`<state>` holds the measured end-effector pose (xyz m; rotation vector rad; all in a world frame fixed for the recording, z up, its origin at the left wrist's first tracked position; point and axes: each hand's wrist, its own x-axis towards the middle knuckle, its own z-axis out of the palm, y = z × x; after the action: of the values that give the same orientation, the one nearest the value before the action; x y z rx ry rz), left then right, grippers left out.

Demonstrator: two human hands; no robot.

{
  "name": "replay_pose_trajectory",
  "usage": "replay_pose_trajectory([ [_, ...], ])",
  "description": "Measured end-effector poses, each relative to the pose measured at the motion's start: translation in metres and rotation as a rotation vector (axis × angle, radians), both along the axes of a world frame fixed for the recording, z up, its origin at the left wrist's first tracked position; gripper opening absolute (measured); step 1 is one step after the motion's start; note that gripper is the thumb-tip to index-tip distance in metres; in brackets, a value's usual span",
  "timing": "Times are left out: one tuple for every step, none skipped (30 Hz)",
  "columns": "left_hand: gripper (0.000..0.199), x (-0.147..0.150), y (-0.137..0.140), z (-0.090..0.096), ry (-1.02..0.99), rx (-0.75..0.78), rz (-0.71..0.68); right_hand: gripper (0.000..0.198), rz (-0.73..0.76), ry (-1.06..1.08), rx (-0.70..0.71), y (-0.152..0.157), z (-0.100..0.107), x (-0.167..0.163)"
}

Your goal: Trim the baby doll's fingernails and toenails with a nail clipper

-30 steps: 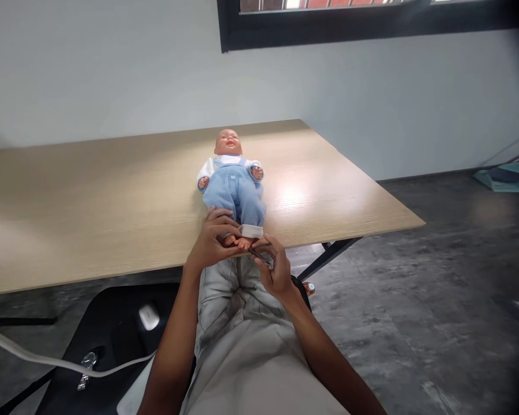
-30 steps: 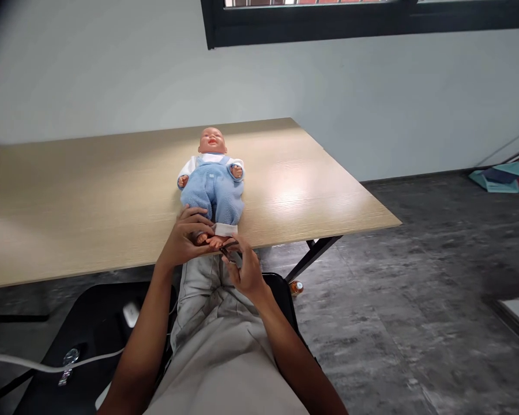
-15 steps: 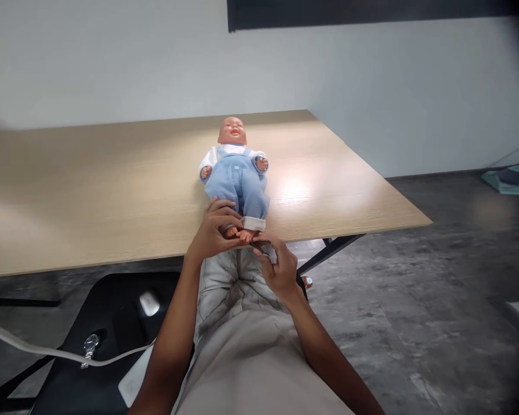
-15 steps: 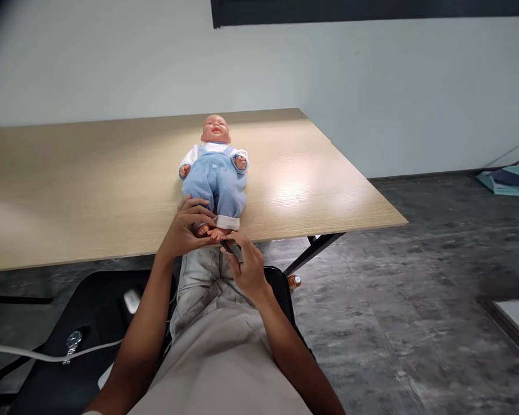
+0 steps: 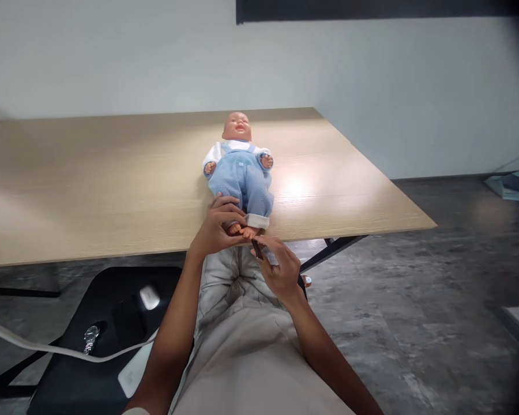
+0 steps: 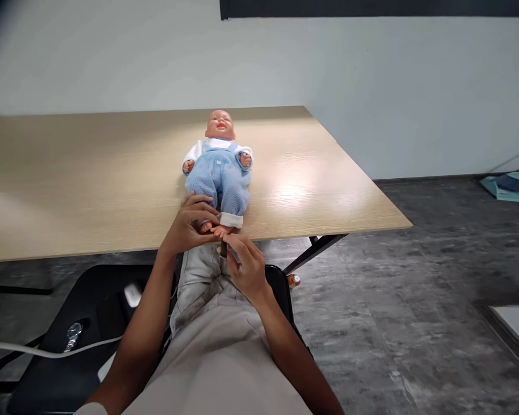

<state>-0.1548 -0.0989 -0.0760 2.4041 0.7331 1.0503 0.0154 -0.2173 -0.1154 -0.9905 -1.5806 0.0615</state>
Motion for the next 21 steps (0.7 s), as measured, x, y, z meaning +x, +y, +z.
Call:
replay_pose_trajectory([
  [0.025, 0.0, 0.0, 0.0, 0.001, 0.0, 0.0, 0.023, -0.003, -0.005, -0.004, 0.0, 0.001, 0.0],
  [0.024, 0.0, 0.0, 0.0, 0.002, 0.0, 0.0, 0.023, -0.006, -0.01, -0.008, 0.0, 0.003, -0.001],
  [0.024, 0.0, 0.0, 0.0, 0.003, -0.001, 0.001, 0.023, -0.01, -0.014, -0.012, 0.0, 0.004, -0.002],
  [0.024, 0.0, 0.0, 0.0, 0.004, -0.002, 0.003, 0.023, -0.013, -0.018, -0.015, -0.001, 0.005, -0.003],
  [0.023, 0.0, 0.0, 0.0, 0.005, -0.002, 0.004, 0.023, -0.015, -0.019, -0.015, -0.001, 0.006, -0.004],
  [0.023, 0.0, 0.001, 0.0, 0.005, -0.003, 0.005, 0.023, -0.018, -0.017, -0.012, 0.0, 0.007, -0.005],
  [0.023, 0.0, 0.001, 0.0, 0.004, -0.003, 0.004, 0.023, -0.02, -0.012, -0.007, 0.0, 0.006, -0.006],
  [0.024, 0.0, 0.001, 0.0, 0.003, -0.002, 0.003, 0.023, -0.023, -0.005, 0.0, 0.0, 0.006, -0.007],
  [0.024, 0.0, 0.001, -0.001, 0.003, -0.002, 0.002, 0.023, -0.025, 0.005, 0.004, 0.0, 0.005, -0.009],
  [0.024, 0.0, 0.001, -0.001, 0.003, -0.002, 0.001, 0.023, -0.028, 0.016, 0.007, 0.0, 0.004, -0.01],
  [0.025, 0.0, 0.001, -0.001, 0.004, -0.003, 0.001, 0.023, -0.031, 0.027, 0.01, 0.0, 0.002, -0.01],
  [0.025, 0.0, 0.001, -0.001, 0.006, -0.005, 0.003, 0.023, -0.035, 0.04, 0.01, 0.0, 0.0, -0.011],
  [0.025, 0.0, 0.001, -0.001, 0.008, -0.006, 0.004, 0.023, -0.04, 0.056, 0.011, 0.0, -0.002, -0.012],
  [0.024, 0.0, 0.001, 0.0, 0.01, -0.007, 0.007, 0.022, -0.048, 0.077, 0.011, -0.001, -0.004, -0.013],
  [0.024, 0.0, 0.001, 0.0, 0.012, -0.008, 0.009, 0.023, -0.061, 0.105, 0.01, -0.001, -0.005, -0.013],
  [0.024, 0.0, 0.001, 0.0, 0.014, -0.009, 0.01, 0.024, -0.077, 0.144, 0.007, -0.001, -0.007, -0.013],
  [0.024, 0.0, 0.001, 0.0, 0.017, -0.01, 0.011, 0.025, -0.093, 0.19, -0.001, -0.001, -0.007, -0.013],
  [0.023, 0.0, 0.001, 0.0, 0.019, -0.011, 0.011, 0.028, -0.105, 0.241, -0.017, -0.001, -0.007, -0.013],
  [0.023, 0.0, 0.001, 0.0, 0.021, -0.011, 0.011, 0.03, -0.107, 0.29, -0.041, -0.001, -0.007, -0.012],
  [0.022, 0.0, 0.001, 0.001, 0.022, -0.012, 0.012, 0.031, -0.098, 0.332, -0.071, 0.0, -0.005, -0.011],
  [0.022, 0.0, 0.001, 0.001, 0.024, -0.014, 0.012, 0.032, -0.08, 0.364, -0.105, 0.001, -0.003, -0.009],
])
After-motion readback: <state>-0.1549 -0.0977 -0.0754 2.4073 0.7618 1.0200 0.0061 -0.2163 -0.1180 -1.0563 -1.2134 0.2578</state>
